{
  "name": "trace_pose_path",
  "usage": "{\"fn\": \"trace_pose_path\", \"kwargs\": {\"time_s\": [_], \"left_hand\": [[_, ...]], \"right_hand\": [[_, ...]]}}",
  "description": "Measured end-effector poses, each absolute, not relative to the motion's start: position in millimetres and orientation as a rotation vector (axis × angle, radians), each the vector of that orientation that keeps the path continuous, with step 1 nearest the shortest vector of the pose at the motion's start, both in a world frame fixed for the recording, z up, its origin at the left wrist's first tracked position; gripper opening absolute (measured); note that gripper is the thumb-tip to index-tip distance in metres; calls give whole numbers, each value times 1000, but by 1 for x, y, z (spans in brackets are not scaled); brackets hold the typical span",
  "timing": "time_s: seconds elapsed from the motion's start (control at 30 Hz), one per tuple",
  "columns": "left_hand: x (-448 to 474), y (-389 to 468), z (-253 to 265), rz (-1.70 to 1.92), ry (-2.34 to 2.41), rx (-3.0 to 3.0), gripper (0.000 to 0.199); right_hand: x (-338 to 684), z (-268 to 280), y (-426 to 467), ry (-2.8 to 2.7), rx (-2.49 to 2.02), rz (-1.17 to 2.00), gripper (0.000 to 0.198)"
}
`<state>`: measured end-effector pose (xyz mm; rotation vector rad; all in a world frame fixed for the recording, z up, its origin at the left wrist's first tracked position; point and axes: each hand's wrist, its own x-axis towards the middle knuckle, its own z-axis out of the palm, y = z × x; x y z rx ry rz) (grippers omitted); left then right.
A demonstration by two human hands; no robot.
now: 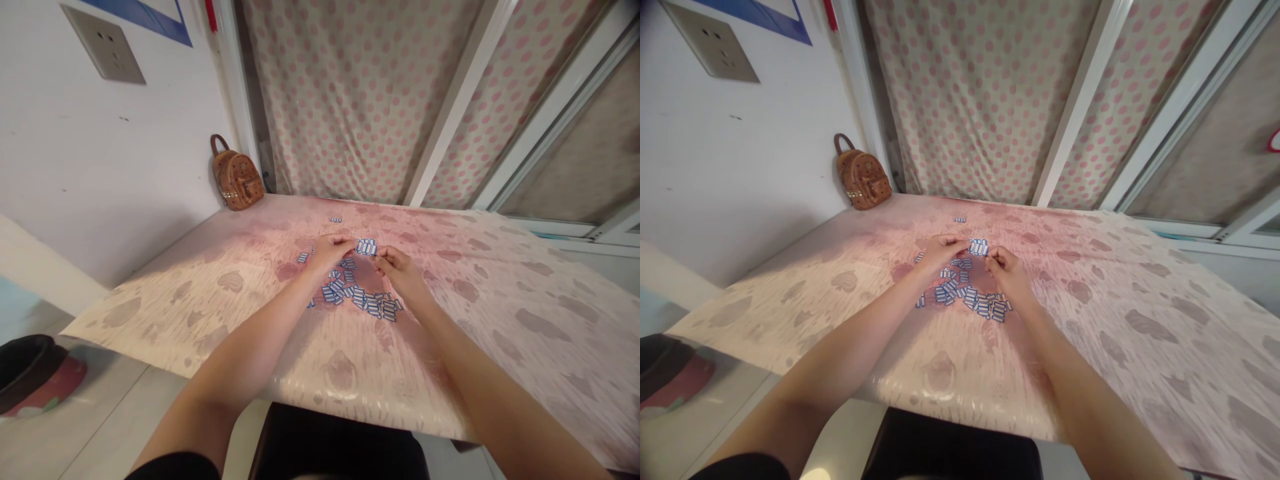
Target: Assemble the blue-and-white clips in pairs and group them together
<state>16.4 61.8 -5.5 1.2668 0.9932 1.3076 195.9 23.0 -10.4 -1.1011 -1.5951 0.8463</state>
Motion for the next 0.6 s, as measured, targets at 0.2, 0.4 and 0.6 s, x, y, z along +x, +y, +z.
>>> {"fn": "trace_pose_path", "kwargs": {"time_s": [0.2, 0.4, 0.6], "left_hand": [[16, 68, -10, 1347, 1001, 1255, 15], [12, 74, -15, 1413, 1014, 1295, 16], [13, 65, -9, 1378, 1039, 1393, 12]], "right_hand": [[198, -10, 22, -1567, -1159, 772, 19], [201, -19, 24, -1634, -1307, 908, 21], [201, -17, 25, -1625, -1287, 772, 31]]}}
